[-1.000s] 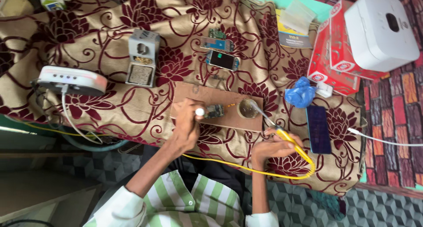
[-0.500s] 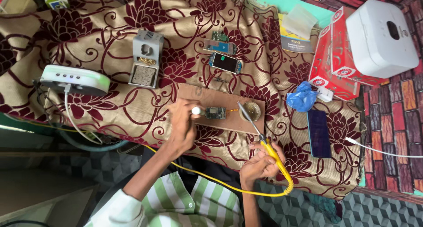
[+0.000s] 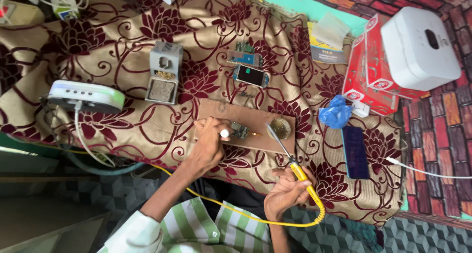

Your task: The person uses a soldering iron to apply heat to a small circuit board placed on a wooden board. They repeatedly dip the soldering iron tip into a small container of liquid and continue soldering the board throughout the clip.

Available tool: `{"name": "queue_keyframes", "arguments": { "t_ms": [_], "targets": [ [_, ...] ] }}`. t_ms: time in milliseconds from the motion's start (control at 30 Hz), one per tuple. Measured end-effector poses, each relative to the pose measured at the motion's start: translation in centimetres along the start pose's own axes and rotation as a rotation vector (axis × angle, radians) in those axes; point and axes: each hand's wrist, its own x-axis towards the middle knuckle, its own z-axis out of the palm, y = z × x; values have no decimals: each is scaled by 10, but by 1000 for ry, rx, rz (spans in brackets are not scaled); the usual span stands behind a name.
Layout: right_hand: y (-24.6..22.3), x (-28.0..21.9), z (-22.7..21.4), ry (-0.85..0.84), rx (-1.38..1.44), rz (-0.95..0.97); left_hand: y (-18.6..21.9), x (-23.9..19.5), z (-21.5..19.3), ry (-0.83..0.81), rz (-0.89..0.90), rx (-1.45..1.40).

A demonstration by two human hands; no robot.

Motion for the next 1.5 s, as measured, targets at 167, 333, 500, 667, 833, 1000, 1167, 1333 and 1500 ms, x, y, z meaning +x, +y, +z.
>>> {"name": "queue_keyframes", "arguments": {
  "t_ms": [167,333,500,667,833,1000,1167,1333,1500],
  "targets": [
    [-3,-12,-7,-22,-79,-13,8,-17,7,32,4,-5],
    [-10,-19,-15,-196,-265,-167,16,-26,19,160,7,35],
    [-6,-20,-19,-221,-171,-167,17,-26,22,244,-27,30],
    [5,-13,-16,-223,-128,-114,7,-9,12,292,-91,-33],
    [12,-10,-10,-265,-38,-118,2,4,5,209,-152,-35],
    [10,-14,-11,-231,-41,-188,-5,8,4,190,-85,-6],
    [6,-17,-13,-195,37,-67,-6,6,6,216,-101,-45],
    [-4,-17,-11,-213,-179,-36,-8,7,10,176,-126,-57],
    [-11,-12,-12,-303,-266,-35,-8,4,9,123,-87,14]
  ]
}}
